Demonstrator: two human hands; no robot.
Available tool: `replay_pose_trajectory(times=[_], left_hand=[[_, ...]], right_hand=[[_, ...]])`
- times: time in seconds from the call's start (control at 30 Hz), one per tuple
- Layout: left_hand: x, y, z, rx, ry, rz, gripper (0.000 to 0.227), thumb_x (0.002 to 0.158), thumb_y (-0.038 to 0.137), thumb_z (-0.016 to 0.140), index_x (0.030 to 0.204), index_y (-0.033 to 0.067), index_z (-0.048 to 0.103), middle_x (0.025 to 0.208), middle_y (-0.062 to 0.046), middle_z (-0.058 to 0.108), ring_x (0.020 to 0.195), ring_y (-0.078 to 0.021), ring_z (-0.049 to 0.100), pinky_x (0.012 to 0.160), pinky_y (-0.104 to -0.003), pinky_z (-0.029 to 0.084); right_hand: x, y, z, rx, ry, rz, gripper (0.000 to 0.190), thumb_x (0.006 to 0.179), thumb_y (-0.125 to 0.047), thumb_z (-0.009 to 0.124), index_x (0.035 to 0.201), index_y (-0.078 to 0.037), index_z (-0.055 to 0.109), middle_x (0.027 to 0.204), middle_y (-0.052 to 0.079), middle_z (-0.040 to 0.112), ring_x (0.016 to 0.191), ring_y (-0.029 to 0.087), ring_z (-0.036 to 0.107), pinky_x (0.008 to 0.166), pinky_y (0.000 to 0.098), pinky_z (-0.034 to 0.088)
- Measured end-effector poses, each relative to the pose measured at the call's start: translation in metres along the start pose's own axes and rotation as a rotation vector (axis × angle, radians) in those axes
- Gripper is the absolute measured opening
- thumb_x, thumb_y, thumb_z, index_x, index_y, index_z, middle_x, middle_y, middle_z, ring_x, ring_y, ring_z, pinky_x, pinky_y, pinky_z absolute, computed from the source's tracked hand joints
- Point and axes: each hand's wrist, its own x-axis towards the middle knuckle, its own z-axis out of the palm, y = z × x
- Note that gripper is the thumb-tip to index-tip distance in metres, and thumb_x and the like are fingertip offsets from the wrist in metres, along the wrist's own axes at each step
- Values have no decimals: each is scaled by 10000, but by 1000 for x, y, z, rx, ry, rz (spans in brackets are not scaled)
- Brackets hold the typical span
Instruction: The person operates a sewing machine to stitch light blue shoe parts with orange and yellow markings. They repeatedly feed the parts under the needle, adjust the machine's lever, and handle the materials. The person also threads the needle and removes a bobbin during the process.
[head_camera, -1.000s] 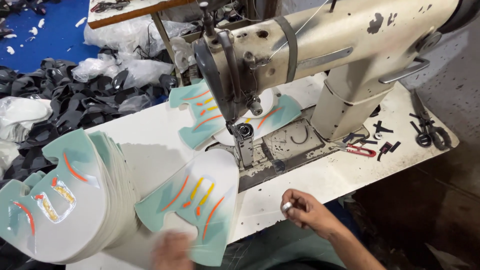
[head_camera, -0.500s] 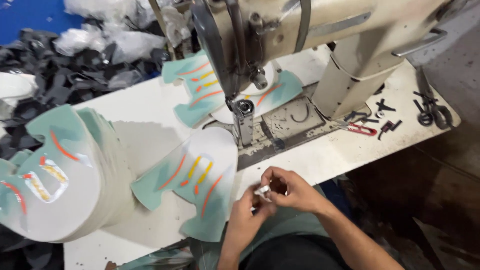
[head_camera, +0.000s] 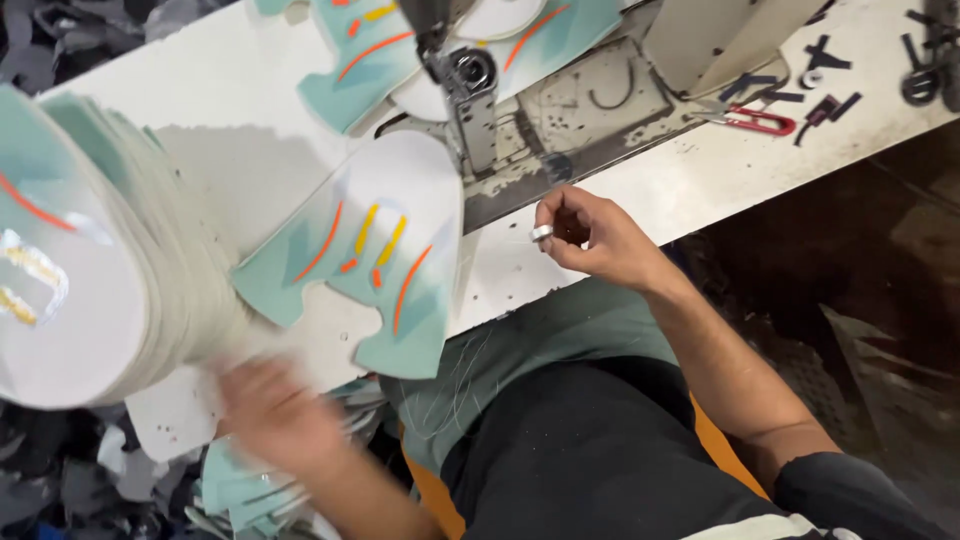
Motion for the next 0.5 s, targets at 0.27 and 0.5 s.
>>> replay_pose_trajectory(times=[0.27,0.5], left_hand=[[-53,-85,137,879,-732,-113,668,882,107,806,1474,14,510,998,-49,696,885,-146,665,849,-295,541],[46,28,-41,-75,-27,337,299,1128,91,496,1413,37,569,620,33,473,530,-52,444,602,-166,400]], right_hand=[[-8,-19,5,-78,-98,3,197,860,-59,697,1036,-74,609,785,-49,594,687,27,539,599,213,433],[-20,-6,-27,-138,14,23,168,878,-61,656,1036,-60,599,803,-42,631,694,30,575,613,218,465]])
